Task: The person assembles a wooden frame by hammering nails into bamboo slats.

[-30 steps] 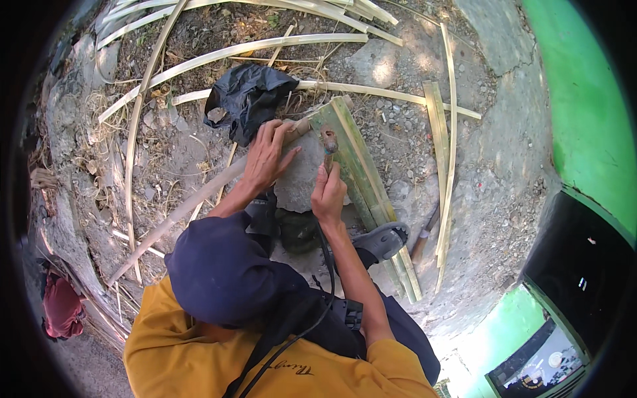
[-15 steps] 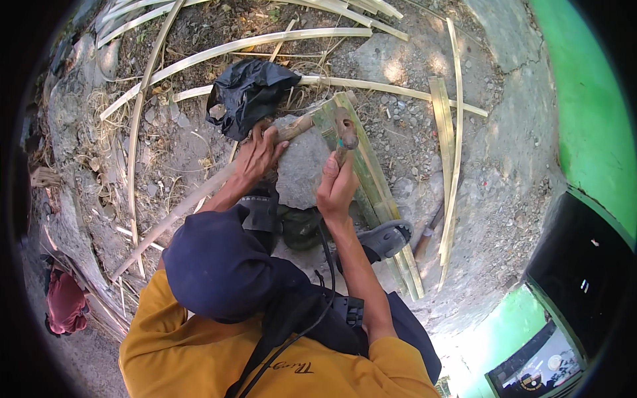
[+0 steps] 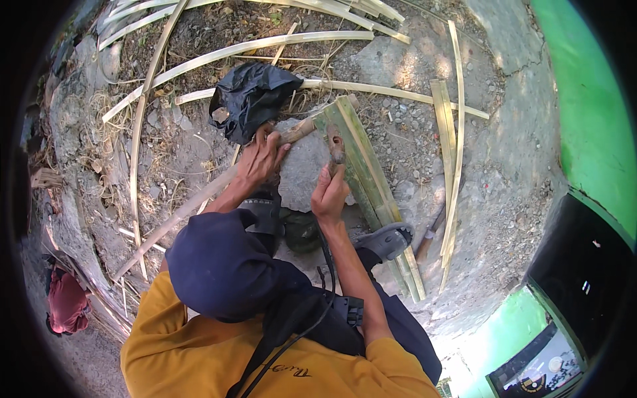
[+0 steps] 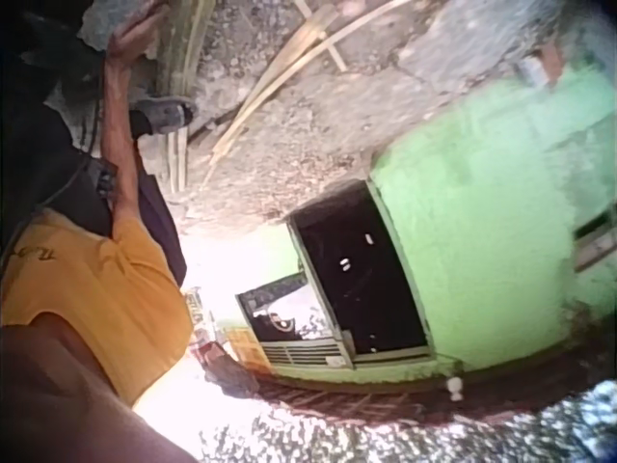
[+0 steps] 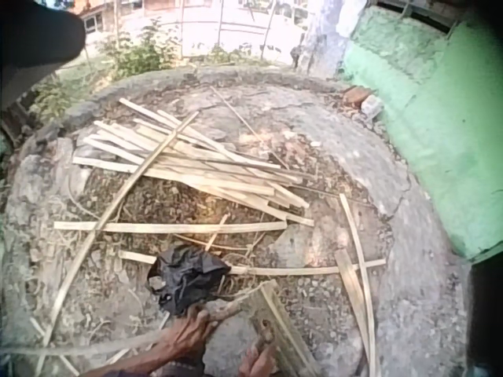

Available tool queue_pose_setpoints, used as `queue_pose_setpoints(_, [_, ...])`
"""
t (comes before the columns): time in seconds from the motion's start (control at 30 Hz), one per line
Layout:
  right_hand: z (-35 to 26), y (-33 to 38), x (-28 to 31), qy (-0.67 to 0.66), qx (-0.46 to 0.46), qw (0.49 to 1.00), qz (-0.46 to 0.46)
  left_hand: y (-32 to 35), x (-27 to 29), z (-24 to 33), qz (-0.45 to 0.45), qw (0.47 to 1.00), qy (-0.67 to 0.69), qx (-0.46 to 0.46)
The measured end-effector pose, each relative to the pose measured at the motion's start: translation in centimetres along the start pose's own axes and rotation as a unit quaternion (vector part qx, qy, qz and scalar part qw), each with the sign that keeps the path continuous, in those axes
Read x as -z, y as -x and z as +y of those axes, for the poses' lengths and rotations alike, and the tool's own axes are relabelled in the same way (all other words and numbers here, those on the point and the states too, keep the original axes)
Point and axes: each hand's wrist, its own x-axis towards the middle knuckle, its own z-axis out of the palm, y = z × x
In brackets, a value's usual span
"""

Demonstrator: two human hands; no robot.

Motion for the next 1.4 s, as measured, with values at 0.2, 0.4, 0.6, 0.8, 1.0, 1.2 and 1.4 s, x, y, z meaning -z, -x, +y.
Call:
queue_pose_setpoints(0.2, [-1.0, -1.8, -0.3, 0.087, 0.009, 0.995, -0.049, -0.1, 0.2, 0.1, 0.027, 0.999, -0.004, -0.019])
queue_pose_setpoints(0.4, [-3.5, -1.0, 2.1, -0.103, -0.007, 0.994, 0.016, 0.1, -0.2, -0.2, 0.007, 1.000, -0.015, -0.007])
queue_pose_setpoints(0.6, [0.1, -1.0, -0.9, 0.144, 0.074, 0.987, -0.013, 0.0, 0.1, 0.2, 0.007, 1.000, -0.010, -0.010])
queue_pose_setpoints(0.8, [-0.4, -0.2, 0.0, -0.055, -0.032, 0.995, 0.076, -0.6, 1.3, 1.0, 0.036, 0.999, -0.006, -0.018])
queue_pose_setpoints(1.0, [0.2, -4.2, 1.8, 0.111, -0.061, 0.990, 0.057, -2.4, 1.5, 3.5, 0.008, 0.997, 0.078, 0.004])
queue_pose_setpoints(1.2, [0.8, -6.9, 2.4, 0.244, 0.083, 0.965, 0.058, -6.8, 0.1, 3.6, 0.056, 0.977, 0.195, -0.067])
queue_pose_setpoints(1.4, [1.3, -7.9, 3.2, 0.269, 0.014, 0.963, -0.022, -7.3, -0.4, 3.2, 0.085, 0.974, 0.192, -0.080])
